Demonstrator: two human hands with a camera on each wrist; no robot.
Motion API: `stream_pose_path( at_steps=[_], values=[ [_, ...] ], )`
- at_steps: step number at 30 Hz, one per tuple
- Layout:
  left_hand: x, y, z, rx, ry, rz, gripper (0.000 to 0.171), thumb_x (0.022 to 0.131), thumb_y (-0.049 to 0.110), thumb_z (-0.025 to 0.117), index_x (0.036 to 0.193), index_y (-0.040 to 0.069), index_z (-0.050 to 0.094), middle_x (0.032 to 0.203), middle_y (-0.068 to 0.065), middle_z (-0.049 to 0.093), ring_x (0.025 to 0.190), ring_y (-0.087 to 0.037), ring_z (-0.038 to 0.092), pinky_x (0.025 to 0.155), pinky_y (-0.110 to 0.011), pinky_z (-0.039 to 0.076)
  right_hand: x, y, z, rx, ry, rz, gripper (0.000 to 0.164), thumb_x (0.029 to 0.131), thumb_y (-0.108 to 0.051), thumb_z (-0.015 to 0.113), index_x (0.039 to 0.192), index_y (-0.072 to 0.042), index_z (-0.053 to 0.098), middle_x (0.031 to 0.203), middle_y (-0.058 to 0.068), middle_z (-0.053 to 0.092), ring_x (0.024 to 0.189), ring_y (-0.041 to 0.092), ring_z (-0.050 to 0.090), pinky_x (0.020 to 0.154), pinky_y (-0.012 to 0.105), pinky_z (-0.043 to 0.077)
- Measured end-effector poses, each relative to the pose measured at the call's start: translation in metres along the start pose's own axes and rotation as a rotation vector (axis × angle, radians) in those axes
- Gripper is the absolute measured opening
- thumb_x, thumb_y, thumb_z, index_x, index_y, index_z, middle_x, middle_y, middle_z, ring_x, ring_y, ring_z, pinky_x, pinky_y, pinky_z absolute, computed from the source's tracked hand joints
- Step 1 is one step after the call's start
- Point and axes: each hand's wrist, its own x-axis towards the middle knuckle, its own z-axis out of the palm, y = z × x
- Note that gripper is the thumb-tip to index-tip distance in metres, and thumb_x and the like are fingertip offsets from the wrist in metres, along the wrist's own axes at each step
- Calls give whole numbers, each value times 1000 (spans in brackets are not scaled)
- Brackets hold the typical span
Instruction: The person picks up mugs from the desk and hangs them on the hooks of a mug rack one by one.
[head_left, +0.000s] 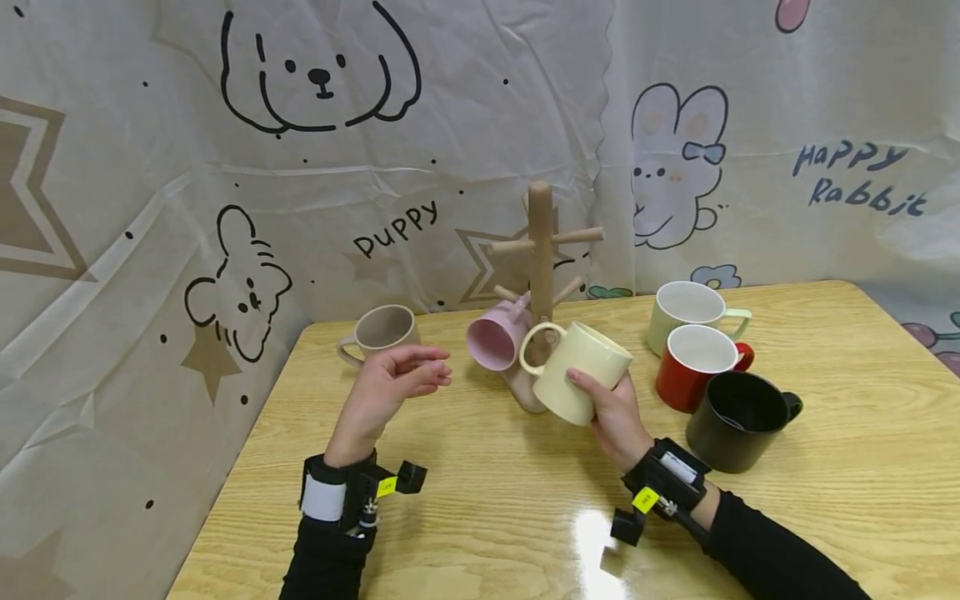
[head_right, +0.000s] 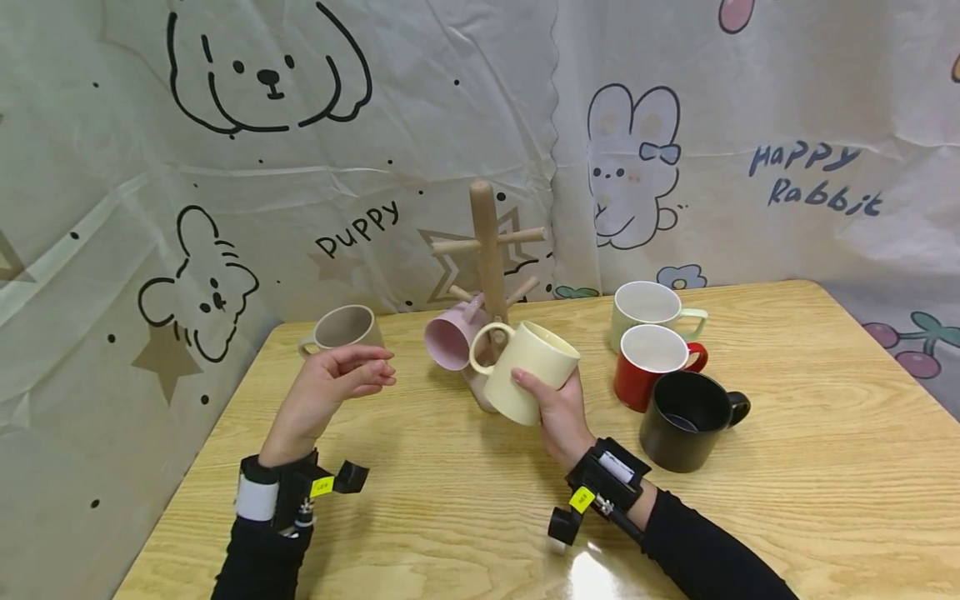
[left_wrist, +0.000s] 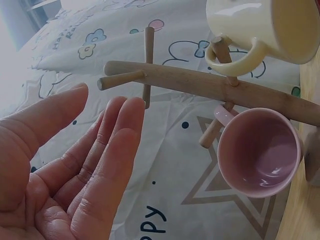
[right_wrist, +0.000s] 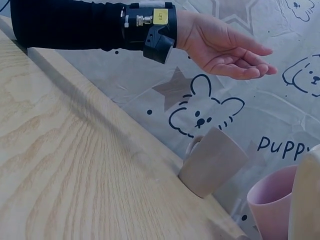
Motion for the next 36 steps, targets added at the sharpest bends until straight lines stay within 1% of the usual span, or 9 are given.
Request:
stream_pose_path(
  at_steps=[9,12,15,20,22,26,28,32,36],
  values=[
    [2,-2,0,2,-4,-2,32,89,14,60,112,-8,59,90,3,69,81,-8,67,76,-25,54,12,13,-4,0,25,-60,53,77,-18,71,118,-21,38,110,-3,51,99,7,56,85,23,49],
    [2,-2,0,11,-10,-3,32,89,14,60,112,-8,59,91,1,69,81,-8,67,76,-26,54,15,15,-4,11,28,-82,55,76,-19,72,119,-21,37,111,-3,51,100,7,55,86,23,49],
    [2,-3,1,17,-15,-4,32,89,14,60,112,-7,59,93,-3,69,81,-8,67,76,-26,54,20,20,-7,26,5,-119,56,78,-19,72,122,-19,37,112,-2,52,101,8,55,85,24,48],
    [3,-4,1,15,-22,-7,32,89,14,60,113,-8,59,95,-7,69,82,-8,67,76,-26,54,28,30,-10,11,8,-128,68,73,-29,76,126,-18,34,114,-2,51,104,9,54,88,24,47],
    [3,-3,2,16,-24,-10,32,89,14,60,113,-8,59,96,-7,69,82,-8,67,76,-26,54,34,36,-14,10,19,-126,68,74,-29,75,127,-18,34,115,-2,51,105,10,54,89,24,47],
    [3,-3,2,20,-25,-12,32,89,14,59,113,-7,59,97,-10,68,82,-8,67,77,-26,54,43,48,-20,54,17,-138,63,80,-20,71,130,-17,32,118,-2,51,106,10,54,88,24,46],
    [3,-3,2,22,-25,-14,31,89,14,59,112,-7,59,97,-11,68,82,-8,67,77,-26,54,40,45,-15,51,18,-129,68,78,-24,73,131,-16,31,119,-1,49,107,11,52,89,25,46],
    [4,-4,2,17,-27,-24,32,90,14,59,113,-8,59,95,-8,69,82,-8,67,77,-26,54,27,37,-5,51,24,-79,66,77,-29,73,128,-14,34,117,-2,49,105,10,53,89,25,46],
    [4,-5,3,14,-31,-23,32,90,13,59,113,-8,59,94,-6,69,82,-8,67,76,-26,54,20,33,1,84,26,3,47,83,-21,66,121,-17,38,112,-5,50,101,5,55,87,22,47]
  ],
)
